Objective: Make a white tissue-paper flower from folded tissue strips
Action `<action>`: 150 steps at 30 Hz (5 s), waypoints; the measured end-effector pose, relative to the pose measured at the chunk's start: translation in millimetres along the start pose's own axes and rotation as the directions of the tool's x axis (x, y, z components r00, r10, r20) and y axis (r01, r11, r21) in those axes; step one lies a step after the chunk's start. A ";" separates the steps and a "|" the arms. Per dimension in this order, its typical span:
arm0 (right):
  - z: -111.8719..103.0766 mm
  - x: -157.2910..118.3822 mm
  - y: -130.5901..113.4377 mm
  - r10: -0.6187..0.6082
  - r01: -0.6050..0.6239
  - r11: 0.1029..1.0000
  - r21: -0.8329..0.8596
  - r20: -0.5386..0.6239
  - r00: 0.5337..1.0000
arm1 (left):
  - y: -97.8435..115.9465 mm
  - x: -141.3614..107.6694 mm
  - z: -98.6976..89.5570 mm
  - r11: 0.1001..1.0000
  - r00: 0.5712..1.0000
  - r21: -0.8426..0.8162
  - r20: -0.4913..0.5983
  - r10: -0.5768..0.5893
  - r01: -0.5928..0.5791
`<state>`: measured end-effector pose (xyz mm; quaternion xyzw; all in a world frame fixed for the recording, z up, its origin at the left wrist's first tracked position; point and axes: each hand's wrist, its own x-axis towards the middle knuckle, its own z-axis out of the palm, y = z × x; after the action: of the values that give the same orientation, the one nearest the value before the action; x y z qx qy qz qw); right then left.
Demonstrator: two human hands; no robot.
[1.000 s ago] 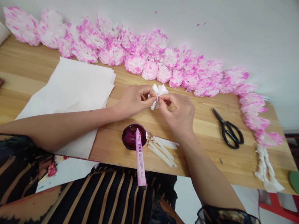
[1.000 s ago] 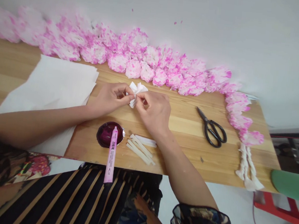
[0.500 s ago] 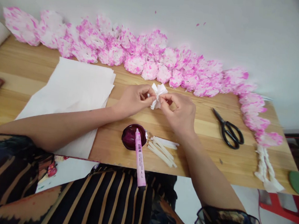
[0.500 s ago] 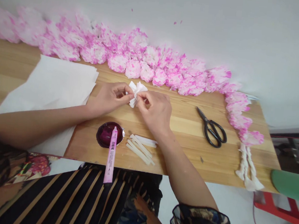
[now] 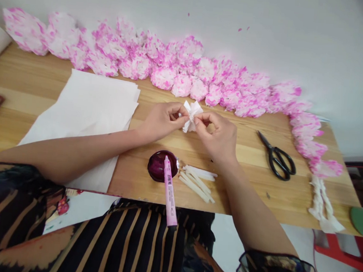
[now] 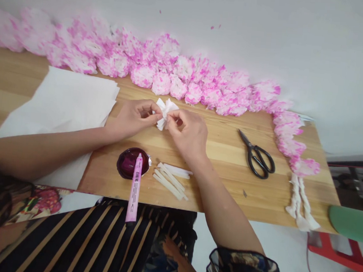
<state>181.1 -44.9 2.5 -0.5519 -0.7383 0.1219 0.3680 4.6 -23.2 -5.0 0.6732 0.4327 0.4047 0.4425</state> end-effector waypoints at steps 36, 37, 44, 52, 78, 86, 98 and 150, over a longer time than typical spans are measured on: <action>-3.8 2.6 2.6 0.035 -0.035 0.999 -0.010 0.008 0.999 | -6.6 2.6 -0.9 0.999 0.999 -0.025 -0.008 -0.035 0.034; -4.8 2.8 2.6 0.064 -0.064 0.998 -0.003 0.019 0.998 | -7.1 2.4 -0.9 1.000 1.000 -0.017 -0.011 -0.027 0.026; -6.8 3.3 -1.7 0.017 -0.016 0.999 -0.032 0.061 0.998 | -3.5 -1.5 -0.1 0.996 0.998 0.071 0.018 0.056 -0.057; 1.3 2.4 8.3 0.196 -0.216 0.940 0.264 0.100 0.976 | -6.0 1.4 -0.8 0.999 1.000 -0.026 -0.006 -0.022 0.021; -0.4 0.0 -0.4 0.115 -0.120 0.985 0.125 0.048 0.992 | -1.4 -1.7 -0.3 0.989 0.997 0.136 0.051 0.057 -0.064; 3.0 -2.3 -2.1 0.177 -0.178 0.965 0.193 0.023 0.984 | -2.8 1.4 2.2 0.996 0.999 0.084 0.001 0.038 -0.038; 2.4 1.3 0.3 0.243 -0.249 0.941 0.228 0.054 0.968 | -3.7 -1.2 0.3 0.987 0.993 0.113 0.057 0.107 -0.113; 1.5 2.1 -0.9 0.215 -0.249 0.933 0.259 0.151 0.965 | -3.0 2.0 0.3 0.971 0.990 0.196 0.053 0.129 -0.137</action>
<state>179.2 -43.0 2.8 -0.5703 -0.6645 0.2990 0.3792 4.8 -20.6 -7.6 0.7494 0.4160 0.3747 0.3534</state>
